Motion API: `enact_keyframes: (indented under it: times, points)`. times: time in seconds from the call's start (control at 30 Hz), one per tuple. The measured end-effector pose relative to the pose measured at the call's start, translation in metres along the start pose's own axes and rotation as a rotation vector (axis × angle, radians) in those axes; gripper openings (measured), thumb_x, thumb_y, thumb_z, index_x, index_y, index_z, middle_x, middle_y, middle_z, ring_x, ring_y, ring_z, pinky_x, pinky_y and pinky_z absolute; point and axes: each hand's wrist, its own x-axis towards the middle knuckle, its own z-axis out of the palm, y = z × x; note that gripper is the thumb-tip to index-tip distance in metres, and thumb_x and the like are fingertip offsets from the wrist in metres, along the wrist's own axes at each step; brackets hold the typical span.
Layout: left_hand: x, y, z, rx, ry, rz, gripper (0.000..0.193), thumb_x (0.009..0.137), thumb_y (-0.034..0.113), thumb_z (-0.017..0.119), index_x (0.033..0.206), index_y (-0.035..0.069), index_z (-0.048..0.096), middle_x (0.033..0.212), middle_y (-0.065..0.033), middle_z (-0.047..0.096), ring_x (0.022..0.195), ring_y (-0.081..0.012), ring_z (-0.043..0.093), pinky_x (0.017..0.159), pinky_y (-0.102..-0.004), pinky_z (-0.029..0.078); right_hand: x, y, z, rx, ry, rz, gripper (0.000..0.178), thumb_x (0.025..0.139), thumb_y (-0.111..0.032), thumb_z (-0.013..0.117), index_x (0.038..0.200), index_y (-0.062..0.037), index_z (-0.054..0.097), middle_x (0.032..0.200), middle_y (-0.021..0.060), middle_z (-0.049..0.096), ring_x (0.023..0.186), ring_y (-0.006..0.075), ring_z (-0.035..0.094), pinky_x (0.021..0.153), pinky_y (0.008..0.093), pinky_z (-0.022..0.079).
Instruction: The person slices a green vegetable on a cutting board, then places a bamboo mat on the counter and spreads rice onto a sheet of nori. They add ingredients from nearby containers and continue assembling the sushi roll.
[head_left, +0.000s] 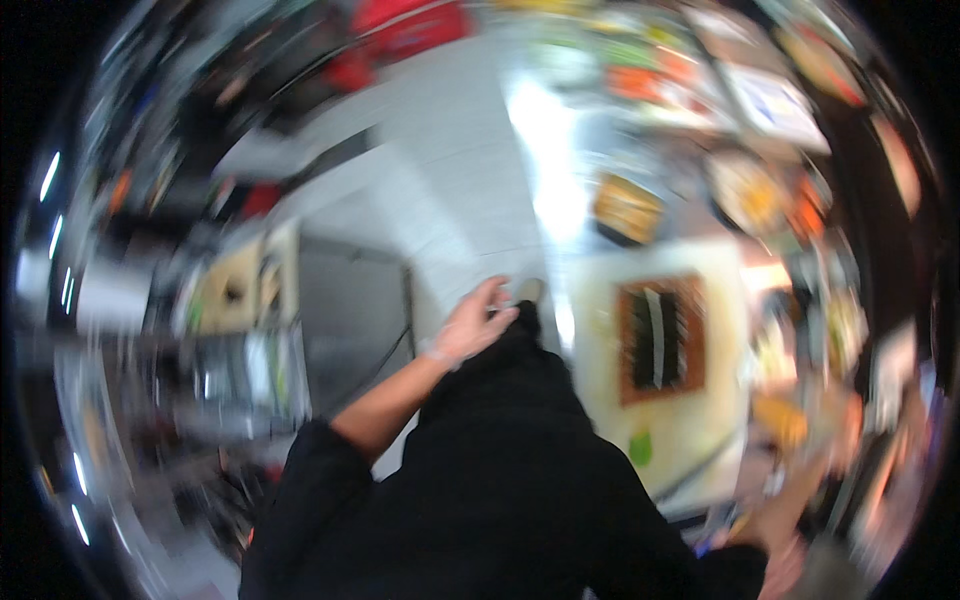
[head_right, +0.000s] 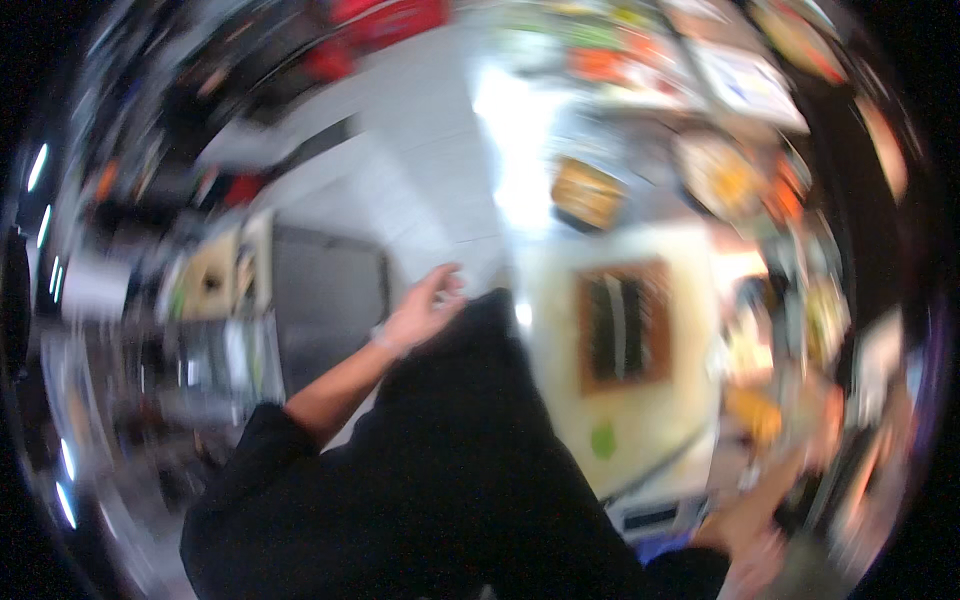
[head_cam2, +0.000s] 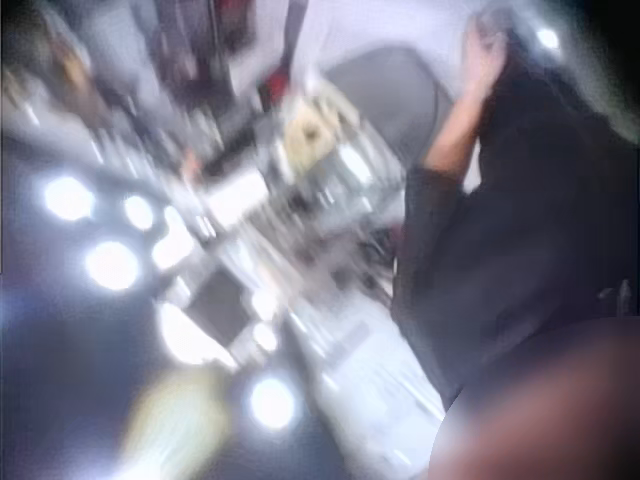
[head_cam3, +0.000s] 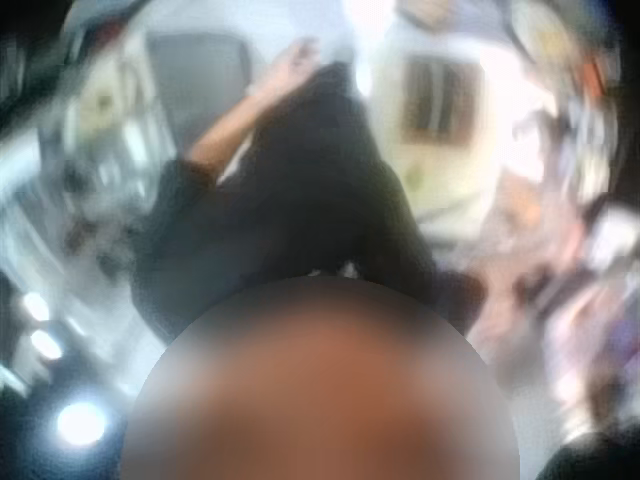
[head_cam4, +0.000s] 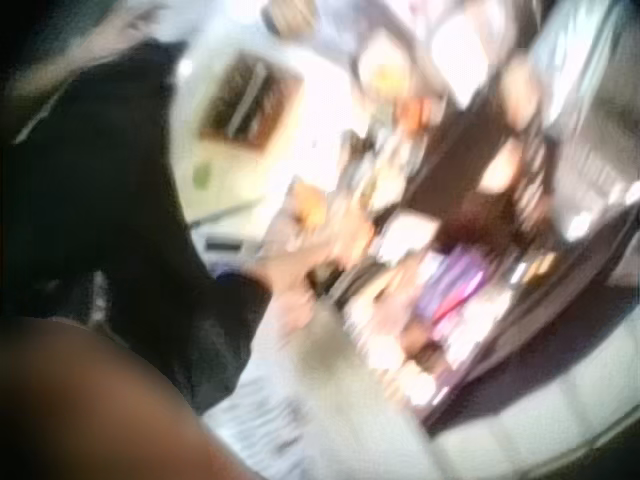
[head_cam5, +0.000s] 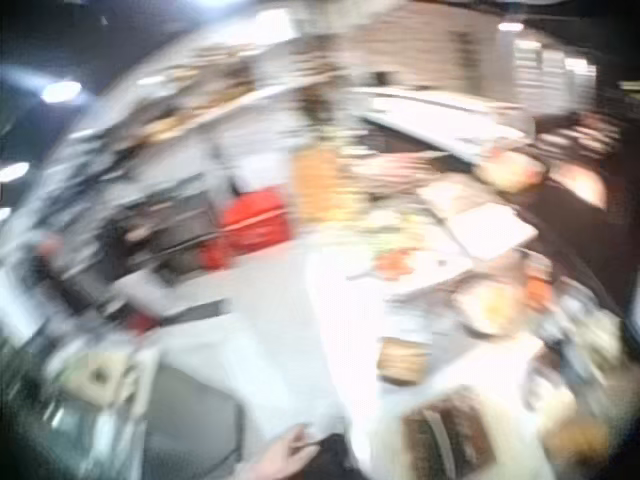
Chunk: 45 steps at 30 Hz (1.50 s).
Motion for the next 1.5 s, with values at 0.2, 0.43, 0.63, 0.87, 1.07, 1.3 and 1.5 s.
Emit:
enact_keyframes:
  times: [0.2,0.43,0.63,0.87,1.07,1.3,1.5]
  points:
    - [-0.107,-0.142,-0.057,-0.042,0.45,-0.462,0.05,0.097,0.025,0.075,0.139,0.001,0.062,0.11,-0.0156,0.075,0.105,-0.027,0.073,0.095,-0.0392,0.058,0.016,-0.047,0.026,0.062,0.114,-0.182,0.032,0.106,-0.02,0.065,0.13,0.0001,0.066,0.128,0.0165,0.071,0.114,0.0305,0.07,0.104,0.0395,0.054]
    - [-0.226,-0.315,-0.111,-0.586,1.263,-0.806,0.029,0.103,0.029,0.071,0.117,0.004,0.073,0.096,-0.0082,0.075,0.081,-0.0153,0.07,0.071,-0.0353,0.059,-0.03,-0.166,-0.008,0.417,0.263,-0.436,0.031,0.107,-0.017,0.061,0.131,0.0019,0.069,0.13,0.0178,0.073,0.113,0.0326,0.071,0.104,0.0416,0.055]
    - [-0.311,-0.433,-0.205,-0.946,1.697,-0.822,0.024,0.108,0.024,0.054,0.111,0.004,0.067,0.093,-0.007,0.071,0.058,-0.017,0.063,0.052,-0.0322,0.057,-0.137,-0.29,0.011,0.782,0.076,-0.766,0.032,0.107,-0.014,0.058,0.132,0.0035,0.071,0.131,0.019,0.074,0.113,0.0344,0.073,0.104,0.0434,0.055]
    - [-0.425,-0.621,-0.264,-1.528,1.844,-0.866,0.027,0.108,0.015,0.043,0.105,-0.004,0.063,0.085,-0.0156,0.071,0.055,-0.0227,0.064,0.043,-0.0342,0.052,-0.357,-0.44,0.015,1.08,-0.734,-0.238,0.043,0.11,-0.014,0.062,0.153,-0.0119,0.057,0.086,-0.0021,0.054,0.063,0.0024,0.038,0.05,0.0198,0.032]
    - [-0.372,-0.663,-0.264,-1.574,1.745,-0.905,0.025,0.109,0.013,0.045,0.104,0.0,0.066,0.078,-0.0129,0.07,0.06,-0.0226,0.068,0.048,-0.0334,0.053,-0.416,-0.492,-0.033,0.999,-0.77,-0.32,0.045,0.109,-0.009,0.06,0.153,-0.0111,0.056,0.086,-0.0011,0.054,0.064,0.0048,0.044,0.055,0.0191,0.037]
    - [-0.388,-0.629,-0.323,-0.498,1.743,-0.898,0.029,0.094,0.009,0.07,0.122,0.002,0.072,0.11,-0.0117,0.076,0.094,-0.0251,0.074,0.078,-0.0375,0.059,-0.457,-0.487,-0.019,0.946,-0.914,-0.359,0.048,0.109,-0.006,0.06,0.156,-0.0091,0.05,0.088,0.0013,0.058,0.063,0.0037,0.047,0.053,0.0191,0.041]
    - [-0.327,-0.562,-0.331,-0.354,0.969,-0.894,0.048,0.082,0.011,0.073,0.13,0.011,0.077,0.12,-0.0159,0.078,0.107,-0.0276,0.075,0.091,-0.0387,0.059,-0.471,-0.47,-0.03,0.908,-0.925,-0.244,0.045,0.11,-0.009,0.062,0.154,-0.006,0.051,0.087,0.0029,0.059,0.061,0.0046,0.048,0.053,0.0201,0.042]
